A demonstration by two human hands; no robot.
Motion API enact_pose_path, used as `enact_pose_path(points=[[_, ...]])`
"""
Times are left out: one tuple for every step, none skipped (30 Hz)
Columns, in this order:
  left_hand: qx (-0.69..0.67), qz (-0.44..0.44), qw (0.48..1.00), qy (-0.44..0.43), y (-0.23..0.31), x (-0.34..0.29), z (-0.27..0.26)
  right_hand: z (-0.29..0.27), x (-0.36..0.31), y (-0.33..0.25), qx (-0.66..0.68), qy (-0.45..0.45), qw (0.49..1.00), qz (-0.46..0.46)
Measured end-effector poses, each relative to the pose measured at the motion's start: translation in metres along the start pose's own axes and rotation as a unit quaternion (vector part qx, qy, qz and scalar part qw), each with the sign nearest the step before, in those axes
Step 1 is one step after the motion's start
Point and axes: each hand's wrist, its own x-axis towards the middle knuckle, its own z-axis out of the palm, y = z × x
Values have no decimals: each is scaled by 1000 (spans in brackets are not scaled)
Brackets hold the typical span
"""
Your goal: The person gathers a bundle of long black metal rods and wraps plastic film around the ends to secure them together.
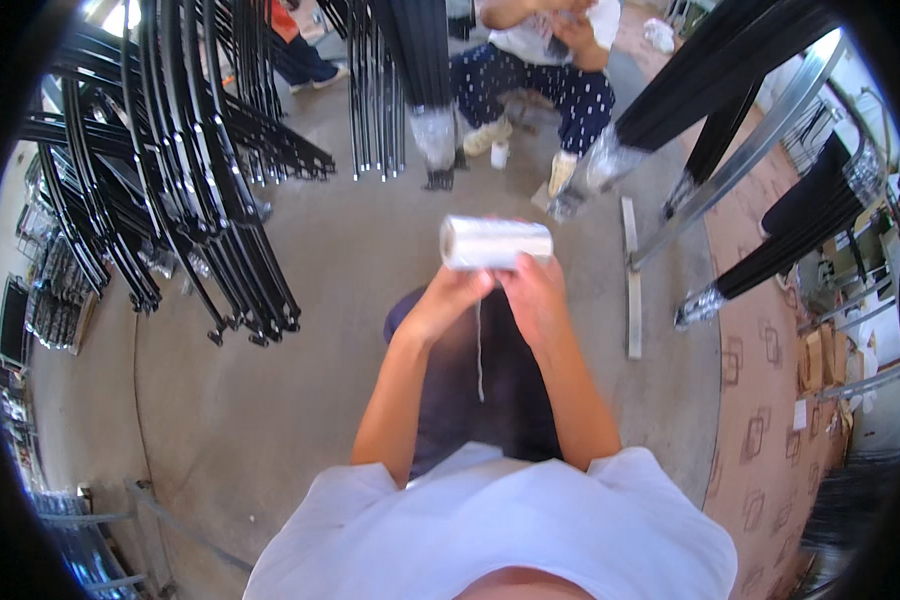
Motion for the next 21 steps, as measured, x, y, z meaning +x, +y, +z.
enact_pose_path(points=[[66, 3, 998, -20, 16, 5, 0, -9, 3, -8, 22, -1, 1000, -14], [170, 38, 985, 13, 21, 9, -13, -11, 5, -15, 45, -7, 999, -24], [198, 66, 977, 51, 39, 19, -16, -13, 10, -26, 40, 16, 998, -49], [223, 93, 966, 90, 58, 29, -16, -13, 13, -36, 37, 40, 996, -75], [251, 156, 948, 122, 73, 43, -22, -14, 16, -48, 40, 53, 993, -96], [275, 218, 923, 156, 90, 57, -27, -14, 19, -60, 45, 64, 990, -116], [300, 261, 899, 185, 107, 73, -29, -14, 22, -73, -10, 62, 988, -143], [288, 276, 899, 184, 119, 93, -26, -17, 23, -87, -66, 72, 980, -171], [299, 288, 891, 185, 134, 105, -26, -16, 27, -97, -143, 65, 969, -193], [309, 300, 883, 187, 148, 119, -29, -10, 31, -110, -184, 67, 958, -209], [281, 302, 898, 150, 155, 136, -40, -12, 37, -115, -215, 82, 940, -252], [303, 323, 872, 207, 155, 151, -40, -16, 41, -122, -247, 103, 918, -293], [262, 305, 902, 158, 160, 162, -42, -17, 43, -131, -245, 93, 917, -300], [222, 282, 927, 109, 166, 168, -43, -19, 42, -137, -242, 85, 918, -304], [217, 290, 926, 103, 166, 171, -50, -18, 40, -139, -237, 75, 921, -299], [219, 285, 927, 105, 165, 176, -56, -15, 39, -142, -236, 53, 925, -293], [220, 271, 931, 109, 161, 178, -58, -15, 36, -142, -236, 38, 930, -280], [222, 257, 934, 113, 159, 178, -60, -15, 34, -141, -235, 21, 935, -266], [218, 284, 924, 136, 154, 182, -56, -13, 35, -141, -223, -4, 942, -251], [255, 279, 916, 133, 151, 186, -53, -10, 36, -140, -213, -23, 949, -232], [233, 283, 920, 141, 145, 190, -46, -7, 40, -139, -203, -43, 955, -214]])
